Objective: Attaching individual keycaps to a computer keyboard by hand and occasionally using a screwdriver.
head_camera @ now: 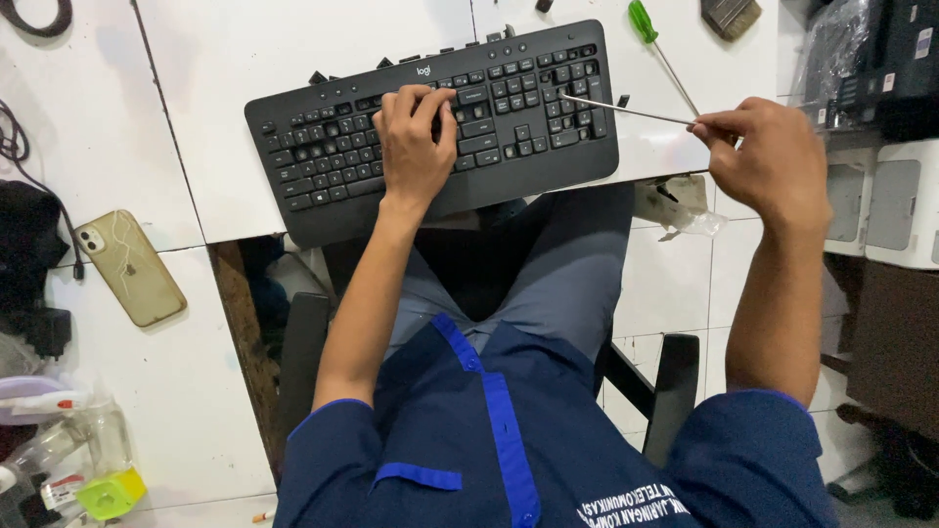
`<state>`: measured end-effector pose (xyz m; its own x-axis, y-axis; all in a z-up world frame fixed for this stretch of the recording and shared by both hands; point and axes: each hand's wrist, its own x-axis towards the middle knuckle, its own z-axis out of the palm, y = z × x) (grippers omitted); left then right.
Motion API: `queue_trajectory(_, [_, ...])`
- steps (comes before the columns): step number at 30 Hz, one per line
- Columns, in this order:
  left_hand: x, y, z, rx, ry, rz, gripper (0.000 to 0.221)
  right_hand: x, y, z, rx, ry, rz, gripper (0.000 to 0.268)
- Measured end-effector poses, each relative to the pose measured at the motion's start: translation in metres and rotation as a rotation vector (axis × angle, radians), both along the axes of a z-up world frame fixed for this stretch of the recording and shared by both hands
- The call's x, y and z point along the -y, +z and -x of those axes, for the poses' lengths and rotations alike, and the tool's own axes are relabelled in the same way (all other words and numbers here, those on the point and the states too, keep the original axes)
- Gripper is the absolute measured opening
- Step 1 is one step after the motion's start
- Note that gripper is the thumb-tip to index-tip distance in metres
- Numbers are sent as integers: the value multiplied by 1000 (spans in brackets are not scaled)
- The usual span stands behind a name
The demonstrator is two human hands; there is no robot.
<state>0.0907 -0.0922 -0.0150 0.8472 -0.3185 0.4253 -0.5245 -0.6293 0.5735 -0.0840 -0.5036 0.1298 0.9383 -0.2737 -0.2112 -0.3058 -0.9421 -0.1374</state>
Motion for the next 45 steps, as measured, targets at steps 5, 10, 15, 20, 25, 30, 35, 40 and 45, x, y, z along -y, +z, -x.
queue_trajectory(5, [18,8,3,118,52,-108,15,20,16,-38,-223,-104,-173,26])
queue_trajectory(10, [68,-3,1,208,-122,-216,30,43,-8,-50,-300,-85,-250,25])
queue_trajectory(15, [128,-24,-4,208,-280,-341,26,33,-18,-40,-238,-150,-403,26])
queue_trajectory(20, [145,-42,-9,199,-306,-344,25,30,-55,-13,-122,-109,-478,22])
queue_trajectory(25, [156,-47,-14,127,-329,-413,35,20,-90,10,50,-12,-463,31])
queue_trajectory(30, [168,-46,-17,63,-302,-440,36,30,-100,13,94,23,-290,45])
queue_trajectory(35, [163,-31,-21,-106,-340,-313,29,27,-92,17,120,36,-328,28])
queue_trajectory(40, [153,-34,-21,-91,-379,-230,15,15,-98,36,194,-30,-466,21])
queue_trajectory(45, [133,-21,-19,-152,-459,-3,13,-13,-115,42,477,-117,-299,28])
